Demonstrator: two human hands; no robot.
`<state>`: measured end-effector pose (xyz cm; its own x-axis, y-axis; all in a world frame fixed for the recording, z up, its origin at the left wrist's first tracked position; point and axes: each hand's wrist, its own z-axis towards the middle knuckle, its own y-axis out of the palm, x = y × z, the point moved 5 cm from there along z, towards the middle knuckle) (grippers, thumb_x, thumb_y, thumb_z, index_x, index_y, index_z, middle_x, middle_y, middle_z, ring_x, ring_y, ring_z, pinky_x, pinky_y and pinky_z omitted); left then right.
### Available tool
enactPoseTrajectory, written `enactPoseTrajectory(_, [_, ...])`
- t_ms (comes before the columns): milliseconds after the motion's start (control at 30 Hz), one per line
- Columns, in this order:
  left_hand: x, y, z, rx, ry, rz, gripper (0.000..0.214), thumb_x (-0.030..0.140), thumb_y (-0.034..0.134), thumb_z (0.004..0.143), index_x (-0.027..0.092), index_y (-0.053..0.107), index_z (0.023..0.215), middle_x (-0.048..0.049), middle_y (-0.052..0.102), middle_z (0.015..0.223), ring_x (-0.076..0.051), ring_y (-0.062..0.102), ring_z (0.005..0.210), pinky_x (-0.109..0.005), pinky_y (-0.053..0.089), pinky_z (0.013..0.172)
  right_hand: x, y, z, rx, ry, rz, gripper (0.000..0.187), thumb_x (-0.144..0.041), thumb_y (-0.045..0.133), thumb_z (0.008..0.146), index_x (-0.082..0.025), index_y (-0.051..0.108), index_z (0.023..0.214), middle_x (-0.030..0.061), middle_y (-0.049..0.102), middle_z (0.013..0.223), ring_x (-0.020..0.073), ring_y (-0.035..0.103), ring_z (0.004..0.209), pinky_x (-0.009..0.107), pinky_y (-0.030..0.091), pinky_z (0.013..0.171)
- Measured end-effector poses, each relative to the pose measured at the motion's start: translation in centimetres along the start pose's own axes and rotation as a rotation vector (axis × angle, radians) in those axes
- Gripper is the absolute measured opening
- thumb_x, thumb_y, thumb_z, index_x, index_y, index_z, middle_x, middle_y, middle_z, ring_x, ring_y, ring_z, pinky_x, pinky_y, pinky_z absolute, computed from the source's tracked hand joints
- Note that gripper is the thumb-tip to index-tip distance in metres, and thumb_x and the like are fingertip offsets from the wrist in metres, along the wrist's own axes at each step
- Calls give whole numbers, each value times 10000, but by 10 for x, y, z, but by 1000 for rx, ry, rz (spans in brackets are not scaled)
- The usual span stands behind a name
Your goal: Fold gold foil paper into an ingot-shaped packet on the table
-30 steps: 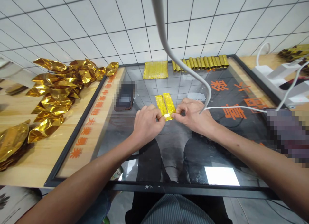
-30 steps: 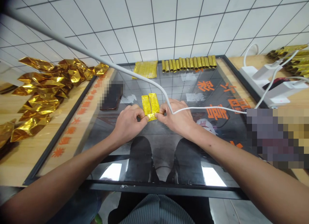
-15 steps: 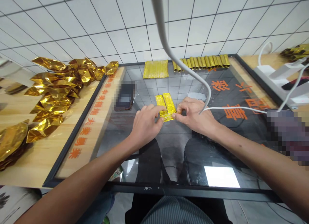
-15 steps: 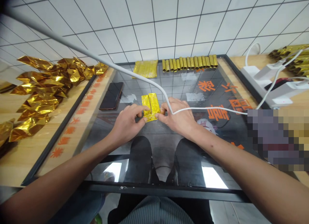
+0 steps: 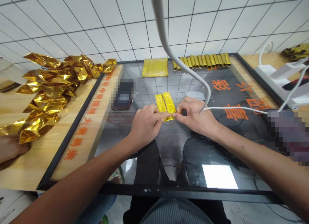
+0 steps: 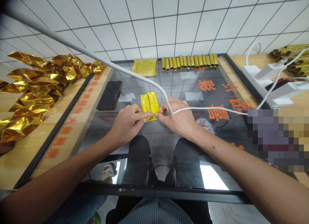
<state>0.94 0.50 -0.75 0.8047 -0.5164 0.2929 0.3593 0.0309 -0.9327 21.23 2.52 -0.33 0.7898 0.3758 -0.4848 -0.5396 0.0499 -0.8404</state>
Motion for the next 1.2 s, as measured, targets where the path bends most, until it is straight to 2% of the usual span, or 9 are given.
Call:
enactPoseTrajectory(233, [7,-1,-1,-19,59,132,419,217,515,1082,442,785,1311,-59,577,1006,-245,507,942,-366,339,765,-2,-1,-1,2,-5,-6,154,-303,745,903,-236,663,792,35,668,897,221,623,841,368,440,813])
enactPoseTrajectory(367, [9,0,-1,-50,73,189,428,225,507,1094,451,762,1352,-60,570,1009,-246,501,935,-373,335,769,-2,0,-1,14,-26,-18,113,-317,735,913,-232,664,891,40,675,935,221,622,851,364,430,810])
enactPoseTrajectory(500, [12,0,-1,-65,93,244,434,204,521,1081,452,761,1346,-66,564,1011,-248,506,931,-376,335,753,3,1,0,25,-24,22,40,-244,677,922,-234,666,959,39,711,971,224,648,881,370,455,833])
enactPoseTrajectory(600, [14,-1,0,-85,116,283,425,202,532,1073,439,752,1349,-67,561,1004,-248,501,924,-373,343,749,7,-1,-2,36,-36,117,122,-196,625,933,-227,702,1024,49,727,980,218,665,867,371,490,822])
enactPoseTrajectory(700, [15,-2,1,-98,122,291,442,210,529,1076,459,724,1385,-63,569,1023,-247,499,928,-368,339,745,5,-9,-9,72,-130,194,218,-183,554,993,-225,749,1082,71,739,1008,225,679,905,382,521,836])
enactPoseTrajectory(800, [16,-2,1,-100,117,280,487,183,511,1073,481,717,1398,-61,563,1016,-246,495,921,-369,335,746,-3,-14,-18,73,-240,75,323,-168,490,1038,-248,785,1142,90,741,1072,244,675,979,406,522,871])
enactPoseTrajectory(933, [14,-1,2,-90,95,229,491,171,515,1064,485,734,1370,-55,567,1010,-241,503,918,-365,352,759,-15,-12,-25,-31,-318,-205,386,-122,469,1042,-237,789,1223,102,740,1120,267,648,1002,422,484,873])
enactPoseTrajectory(1033, [7,-1,4,-63,70,127,436,178,530,1053,417,766,1332,-57,603,1044,-240,547,957,-372,394,796,-23,-8,-27,-93,-360,-345,372,-106,469,1048,-211,789,1204,97,737,1137,261,634,968,400,455,810])
enactPoseTrajectory(1200, [-12,0,10,-31,-61,-192,337,209,642,981,287,770,1282,-34,647,1002,-207,616,926,-353,471,828,-30,-5,-29,-140,-373,-522,363,-83,473,1024,-208,786,1158,102,729,1109,261,607,886,408,401,719])
